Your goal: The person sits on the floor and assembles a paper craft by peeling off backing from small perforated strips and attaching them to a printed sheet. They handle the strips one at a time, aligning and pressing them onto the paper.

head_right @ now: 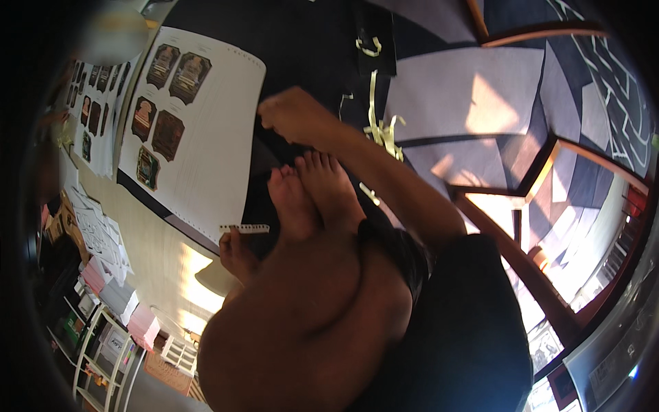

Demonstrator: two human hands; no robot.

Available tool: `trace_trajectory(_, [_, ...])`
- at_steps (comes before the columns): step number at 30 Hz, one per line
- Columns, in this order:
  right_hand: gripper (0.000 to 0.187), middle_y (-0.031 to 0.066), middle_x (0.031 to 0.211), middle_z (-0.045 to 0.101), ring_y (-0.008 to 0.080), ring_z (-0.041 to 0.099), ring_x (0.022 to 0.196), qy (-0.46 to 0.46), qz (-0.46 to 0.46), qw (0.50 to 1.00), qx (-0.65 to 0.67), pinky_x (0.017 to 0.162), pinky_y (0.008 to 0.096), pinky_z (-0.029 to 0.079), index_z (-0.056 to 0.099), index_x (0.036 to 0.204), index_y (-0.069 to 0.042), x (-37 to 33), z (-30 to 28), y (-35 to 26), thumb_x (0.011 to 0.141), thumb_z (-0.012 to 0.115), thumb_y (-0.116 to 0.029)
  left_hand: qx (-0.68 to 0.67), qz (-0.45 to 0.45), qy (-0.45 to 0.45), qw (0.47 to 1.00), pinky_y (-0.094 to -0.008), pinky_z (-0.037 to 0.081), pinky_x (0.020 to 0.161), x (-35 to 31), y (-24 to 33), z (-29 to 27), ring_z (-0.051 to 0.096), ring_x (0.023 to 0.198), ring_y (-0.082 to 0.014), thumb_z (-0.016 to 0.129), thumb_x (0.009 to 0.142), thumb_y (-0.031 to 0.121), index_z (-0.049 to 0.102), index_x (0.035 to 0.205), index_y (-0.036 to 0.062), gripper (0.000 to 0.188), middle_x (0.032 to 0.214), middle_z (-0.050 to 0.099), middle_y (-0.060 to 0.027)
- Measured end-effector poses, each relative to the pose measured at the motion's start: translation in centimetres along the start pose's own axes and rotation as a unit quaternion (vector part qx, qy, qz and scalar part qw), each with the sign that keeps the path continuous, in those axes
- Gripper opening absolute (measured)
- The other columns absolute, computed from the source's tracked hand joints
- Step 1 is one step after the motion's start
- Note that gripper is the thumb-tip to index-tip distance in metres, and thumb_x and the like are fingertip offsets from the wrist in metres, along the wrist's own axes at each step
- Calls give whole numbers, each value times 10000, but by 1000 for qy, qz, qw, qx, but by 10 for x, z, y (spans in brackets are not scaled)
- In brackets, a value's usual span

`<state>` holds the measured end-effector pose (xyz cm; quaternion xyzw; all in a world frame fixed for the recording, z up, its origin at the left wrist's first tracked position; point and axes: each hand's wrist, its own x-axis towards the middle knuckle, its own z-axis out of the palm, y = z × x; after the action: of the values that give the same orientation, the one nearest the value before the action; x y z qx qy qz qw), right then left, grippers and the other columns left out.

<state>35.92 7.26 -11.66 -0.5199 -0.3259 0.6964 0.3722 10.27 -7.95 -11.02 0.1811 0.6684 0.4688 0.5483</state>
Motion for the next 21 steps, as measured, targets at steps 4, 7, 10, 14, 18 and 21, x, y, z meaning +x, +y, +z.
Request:
trace_trajectory(4, [310, 19, 632, 544, 93, 487, 554, -5, -9, 999, 32, 516, 269, 410, 711, 1121, 87, -1, -8, 10, 877, 642, -92, 95, 86, 80, 989, -256, 496, 730, 17, -28, -43, 607, 804, -119, 690, 984, 132, 616, 971, 42, 117, 944, 669, -54])
trace_trajectory(7, [271, 10, 651, 535, 88, 471, 571, -13, 11, 998, 62, 524, 270, 408, 717, 1082, 69, -6, -11, 16, 893, 628, -104, 93, 80, 85, 989, -249, 483, 721, 11, -20, -38, 591, 793, -107, 697, 977, 128, 627, 969, 40, 113, 927, 663, -39])
trace_trajectory(10, [244, 2, 649, 525, 88, 465, 565, 5, 28, 998, 61, 535, 272, 409, 717, 1053, 46, -8, -14, 26, 904, 627, -125, 88, 111, 70, 987, -246, 487, 736, 13, -17, -30, 601, 812, -101, 708, 966, 113, 645, 992, 20, 115, 914, 676, -33])
trace_trajectory(14, [249, 17, 693, 594, 78, 524, 571, 87, 40, 995, -38, 492, 247, 413, 722, 1055, 21, -18, -27, 44, 932, 649, -182, 112, 140, 41, 983, -248, 514, 781, 19, -8, -23, 627, 882, -94, 703, 964, 83, 660, 1057, -5, 135, 959, 703, -55])
trace_trajectory(18, [285, 13, 779, 643, 54, 557, 600, 198, -2, 957, -213, 498, 228, 438, 728, 1073, 5, -30, -27, 71, 962, 673, -251, -47, 115, 12, 992, -246, 512, 807, 19, 18, 6, 646, 880, -98, 701, 959, 35, 666, 1002, -13, 73, 927, 705, -60])
trace_trajectory(21, [227, 31, 816, 685, 47, 585, 691, 129, -27, 977, -168, 598, 218, 460, 710, 1101, 14, -41, -4, 55, 954, 699, -159, -108, 118, -23, 987, -255, 519, 813, 13, 29, 15, 654, 886, -105, 681, 967, 18, 662, 1018, -17, 65, 964, 709, -68])
